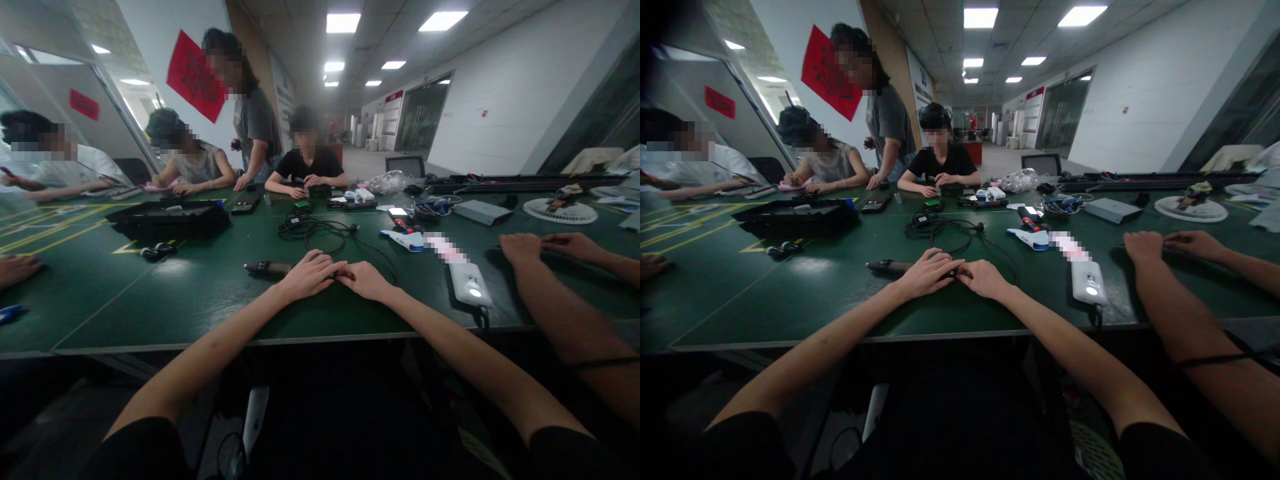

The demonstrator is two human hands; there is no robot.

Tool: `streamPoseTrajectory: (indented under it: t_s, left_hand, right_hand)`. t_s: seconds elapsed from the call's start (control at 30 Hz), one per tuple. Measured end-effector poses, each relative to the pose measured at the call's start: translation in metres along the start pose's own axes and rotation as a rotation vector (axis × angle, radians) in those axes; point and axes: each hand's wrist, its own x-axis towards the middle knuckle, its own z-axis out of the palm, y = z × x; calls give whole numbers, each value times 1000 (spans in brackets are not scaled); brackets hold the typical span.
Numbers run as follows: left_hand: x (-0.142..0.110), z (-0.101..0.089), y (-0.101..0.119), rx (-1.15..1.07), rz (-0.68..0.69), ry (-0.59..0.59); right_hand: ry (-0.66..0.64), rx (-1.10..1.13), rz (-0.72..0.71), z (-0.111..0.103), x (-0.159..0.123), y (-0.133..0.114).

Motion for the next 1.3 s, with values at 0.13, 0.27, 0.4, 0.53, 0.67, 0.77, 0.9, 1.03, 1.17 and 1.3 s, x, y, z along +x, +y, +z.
streamPoseTrajectory:
  t_s: [0.13, 0.27, 0.4, 0.53, 0.67, 0.77, 0.9, 1.03, 1.17, 1.3]
  left_hand:
    - [0, 1, -1, -12, 14, -1]
    - [0, 0, -1, 7, -16, 9]
    - [0, 0, -1, -20, 36, -7]
    - [0, 1, -1, 18, 4, 4]
    - [0, 0, -1, -8, 18, 2]
    - [0, -1, -1, -28, 30, -6]
    - [0, -1, -1, 2, -7, -4]
    - [-1, 0, -2, -20, 16, -16]
    - [-1, 2, -3, -16, -2, -8]
    - [-1, 0, -2, -19, -4, -2]
  right_hand:
    - [8, 3, -6, 1, 0, 0]
    - [-11, 9, 8, -1, -1, -1]
    - [-1, -9, 17, -2, -1, -2]
    - [-2, -9, 6, -2, -1, -2]
    - [8, -9, -1, -1, -1, -1]
    - [9, -15, 3, -2, -1, -2]
    - [-16, -2, 8, -2, -1, -3]
    - [1, -22, 18, -1, 0, -1]
    - [-8, -8, 9, -1, -1, -1]
    - [-13, 14, 11, -3, -1, -3]
